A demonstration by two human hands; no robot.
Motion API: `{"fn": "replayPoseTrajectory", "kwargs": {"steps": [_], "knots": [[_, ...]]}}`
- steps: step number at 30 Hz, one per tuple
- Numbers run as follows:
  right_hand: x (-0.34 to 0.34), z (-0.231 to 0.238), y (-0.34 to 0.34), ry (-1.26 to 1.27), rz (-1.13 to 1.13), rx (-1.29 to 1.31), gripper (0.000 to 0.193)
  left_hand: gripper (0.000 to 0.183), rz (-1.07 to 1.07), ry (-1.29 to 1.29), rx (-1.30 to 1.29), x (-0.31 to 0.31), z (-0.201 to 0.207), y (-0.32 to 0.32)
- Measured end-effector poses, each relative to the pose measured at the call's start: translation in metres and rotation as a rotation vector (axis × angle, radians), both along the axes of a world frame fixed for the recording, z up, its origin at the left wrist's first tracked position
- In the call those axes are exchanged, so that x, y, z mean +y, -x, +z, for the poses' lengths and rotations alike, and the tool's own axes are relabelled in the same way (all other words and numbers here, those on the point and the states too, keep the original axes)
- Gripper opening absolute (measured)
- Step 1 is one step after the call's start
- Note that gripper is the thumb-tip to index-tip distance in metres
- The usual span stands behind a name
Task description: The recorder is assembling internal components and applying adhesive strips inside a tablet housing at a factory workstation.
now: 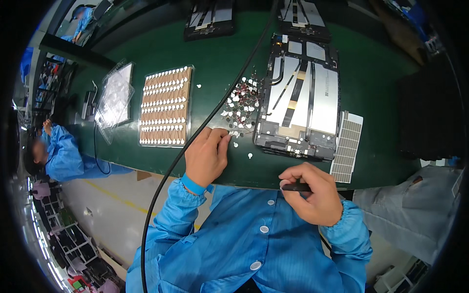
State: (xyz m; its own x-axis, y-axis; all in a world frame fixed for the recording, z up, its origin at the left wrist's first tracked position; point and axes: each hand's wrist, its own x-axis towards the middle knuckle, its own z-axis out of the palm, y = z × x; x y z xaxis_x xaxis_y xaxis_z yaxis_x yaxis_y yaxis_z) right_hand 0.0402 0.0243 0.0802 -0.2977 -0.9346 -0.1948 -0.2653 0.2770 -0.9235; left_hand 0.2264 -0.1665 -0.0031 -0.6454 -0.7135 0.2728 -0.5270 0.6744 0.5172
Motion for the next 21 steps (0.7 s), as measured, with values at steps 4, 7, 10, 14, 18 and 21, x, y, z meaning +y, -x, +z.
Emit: {"fn": "replayPoseTrajectory", "kwargs": {"steps": [4,7,10,14,18,21], "knots": [[-0.010,-0.009,-0.012,-0.018,0.007,-0.025,0.020,0.006,0.013,-0.016,0.059,0.004,-0.001,-0.005],[-0.023,-0.018,-0.029,-0.001,0.014,-0.031,0.020,0.004,0.028,-0.037,0.122,0.014,0.010,-0.006],[-0.037,-0.019,-0.045,0.004,-0.100,-0.151,0.022,0.005,-0.033,-0.040,0.210,0.028,0.026,-0.011],[-0.035,-0.035,-0.053,0.060,-0.168,-0.333,0.023,0.012,-0.180,-0.277,0.358,0.053,0.038,-0.022],[-0.030,-0.020,-0.040,0.056,-0.083,-0.375,0.016,0.011,-0.231,-0.599,0.403,0.058,0.054,-0.023],[-0.029,-0.009,-0.034,0.045,-0.009,-0.253,0.013,0.012,-0.389,-0.653,0.325,0.051,0.054,-0.024]]}}
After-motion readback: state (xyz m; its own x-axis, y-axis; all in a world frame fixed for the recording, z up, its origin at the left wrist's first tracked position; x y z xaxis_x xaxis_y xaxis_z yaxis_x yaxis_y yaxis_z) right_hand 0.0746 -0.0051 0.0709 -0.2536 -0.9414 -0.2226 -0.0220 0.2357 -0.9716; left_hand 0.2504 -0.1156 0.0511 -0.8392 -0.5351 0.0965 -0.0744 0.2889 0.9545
